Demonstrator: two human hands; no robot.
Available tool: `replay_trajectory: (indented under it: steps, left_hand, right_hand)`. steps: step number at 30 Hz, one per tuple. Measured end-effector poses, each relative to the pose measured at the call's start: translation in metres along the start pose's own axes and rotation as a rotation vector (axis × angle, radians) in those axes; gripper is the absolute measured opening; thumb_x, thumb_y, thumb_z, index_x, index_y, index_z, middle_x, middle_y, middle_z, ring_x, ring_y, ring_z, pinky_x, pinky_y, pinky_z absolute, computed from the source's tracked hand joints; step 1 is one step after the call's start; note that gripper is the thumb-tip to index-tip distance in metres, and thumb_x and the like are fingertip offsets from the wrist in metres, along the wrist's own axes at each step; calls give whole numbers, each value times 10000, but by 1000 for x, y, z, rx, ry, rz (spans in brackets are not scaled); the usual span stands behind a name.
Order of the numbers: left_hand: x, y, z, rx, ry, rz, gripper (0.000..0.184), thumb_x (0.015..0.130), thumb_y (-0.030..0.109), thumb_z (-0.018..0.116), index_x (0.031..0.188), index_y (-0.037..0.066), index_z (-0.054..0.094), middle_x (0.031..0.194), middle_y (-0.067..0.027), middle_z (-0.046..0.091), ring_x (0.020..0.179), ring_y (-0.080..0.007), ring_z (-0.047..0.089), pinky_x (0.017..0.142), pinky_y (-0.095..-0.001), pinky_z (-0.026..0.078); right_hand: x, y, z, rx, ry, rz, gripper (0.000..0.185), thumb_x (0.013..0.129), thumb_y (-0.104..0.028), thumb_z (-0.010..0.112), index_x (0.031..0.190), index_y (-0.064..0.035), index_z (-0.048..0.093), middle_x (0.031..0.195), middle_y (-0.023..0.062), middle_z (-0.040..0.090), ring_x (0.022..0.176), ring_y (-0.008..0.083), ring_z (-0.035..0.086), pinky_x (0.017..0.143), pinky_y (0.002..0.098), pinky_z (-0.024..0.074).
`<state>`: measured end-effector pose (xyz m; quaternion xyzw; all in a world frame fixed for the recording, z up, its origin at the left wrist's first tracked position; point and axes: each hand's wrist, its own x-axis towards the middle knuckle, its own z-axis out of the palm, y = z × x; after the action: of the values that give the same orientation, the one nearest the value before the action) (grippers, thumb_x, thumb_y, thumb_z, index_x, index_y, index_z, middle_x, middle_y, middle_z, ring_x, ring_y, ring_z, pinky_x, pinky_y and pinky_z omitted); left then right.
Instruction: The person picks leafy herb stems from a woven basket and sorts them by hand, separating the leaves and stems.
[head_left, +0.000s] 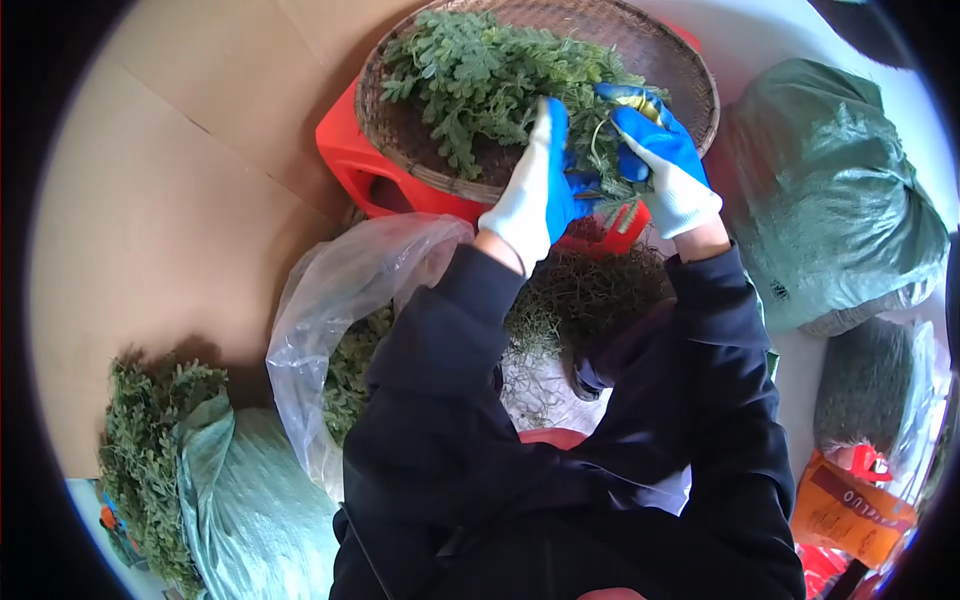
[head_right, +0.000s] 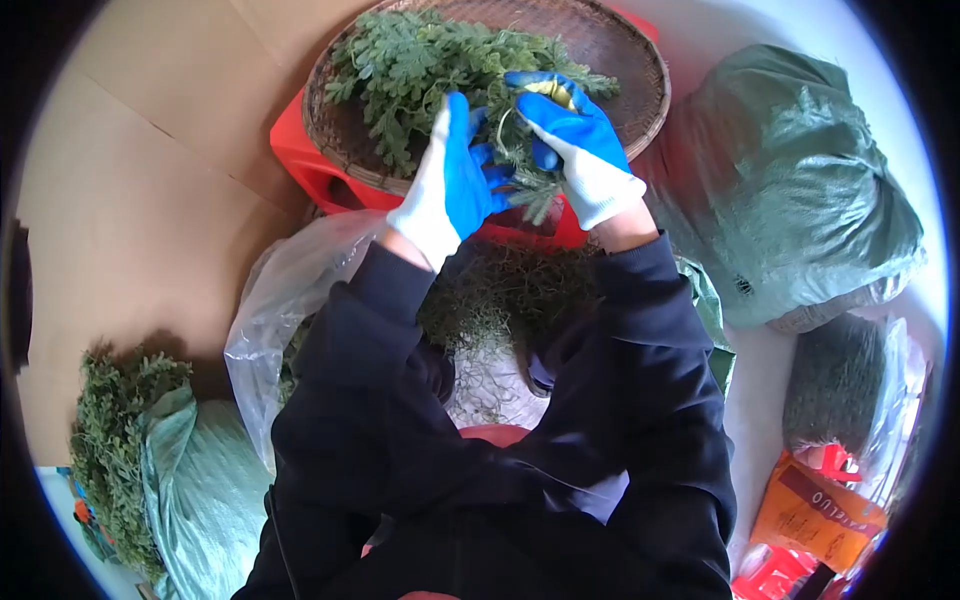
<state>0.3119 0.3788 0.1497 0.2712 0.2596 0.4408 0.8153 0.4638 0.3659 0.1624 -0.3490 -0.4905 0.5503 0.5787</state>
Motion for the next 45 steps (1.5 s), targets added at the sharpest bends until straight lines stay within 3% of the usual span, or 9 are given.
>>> replay_trajectory:
  steps: [1,4,9,12,13,18,32,35,45]
  left_hand:
    - [2,4,-4,-61,3,-29,770,895,691,356,1439,150,295,1383,-132,422,1221,-308,469,936,-604,423]
    - [21,6,-22,-127,-98,-53,606,898,606,477,1186,78,551,1121,-122,629,989,-269,633,848,-448,533]
    - [3,30,-40,11,-42,140,297,846,-15,552,1135,43,523,930,-108,635,743,-229,657,598,-323,552]
    - [-18,51,-52,63,-80,18,418,860,77,568,1270,13,515,1128,-177,635,861,-223,661,621,-320,557]
    - [-25,50,-51,59,-216,75,513,853,101,548,1343,-2,435,1271,-234,539,1028,-334,623,678,-377,582]
    - [-40,51,-47,24,-472,-94,724,858,159,517,1495,131,176,1420,-279,354,1217,-488,454,792,-543,551]
    - [-45,44,-43,76,-557,-323,686,884,224,539,1486,149,220,1341,-260,459,1104,-458,557,811,-555,533]
    - [-48,45,-42,34,-514,-262,652,898,194,516,1483,149,231,1328,-218,488,1095,-425,573,821,-576,522]
    - [-45,48,-45,215,-453,-255,594,921,245,498,1439,34,298,1268,-182,545,1051,-320,620,765,-463,561]
  right_hand:
    - [-4,-6,5,-21,-90,46,327,905,-194,622,1212,-87,586,808,-39,589,621,22,478,545,155,354]
    - [-18,-15,20,-224,-334,90,365,903,-193,616,1246,-84,556,908,-24,608,715,31,516,587,161,393]
    - [-24,-11,5,14,-774,448,497,891,-104,620,1352,-10,461,1241,95,555,1122,198,546,922,333,460]
    - [-13,-4,-17,-122,-499,114,437,918,-139,596,1323,-8,499,1295,113,535,1097,161,543,939,297,436]
    - [-11,-1,-16,-241,-311,-47,458,925,-155,589,1347,-19,475,1235,82,556,1023,98,546,878,240,442]
    - [-14,10,-5,-30,-223,15,624,877,-65,637,1437,-80,363,1162,82,573,998,99,549,878,241,444]
    - [-28,-6,5,27,-273,102,522,888,-68,630,1377,-44,446,1149,72,591,937,116,586,859,270,474]
    - [-27,0,5,-502,-309,-288,568,848,-75,685,1365,-38,453,1164,72,594,971,129,590,872,278,472]
    - [-26,0,3,-212,-78,-162,126,838,19,652,964,18,659,885,9,640,794,69,567,737,224,472]
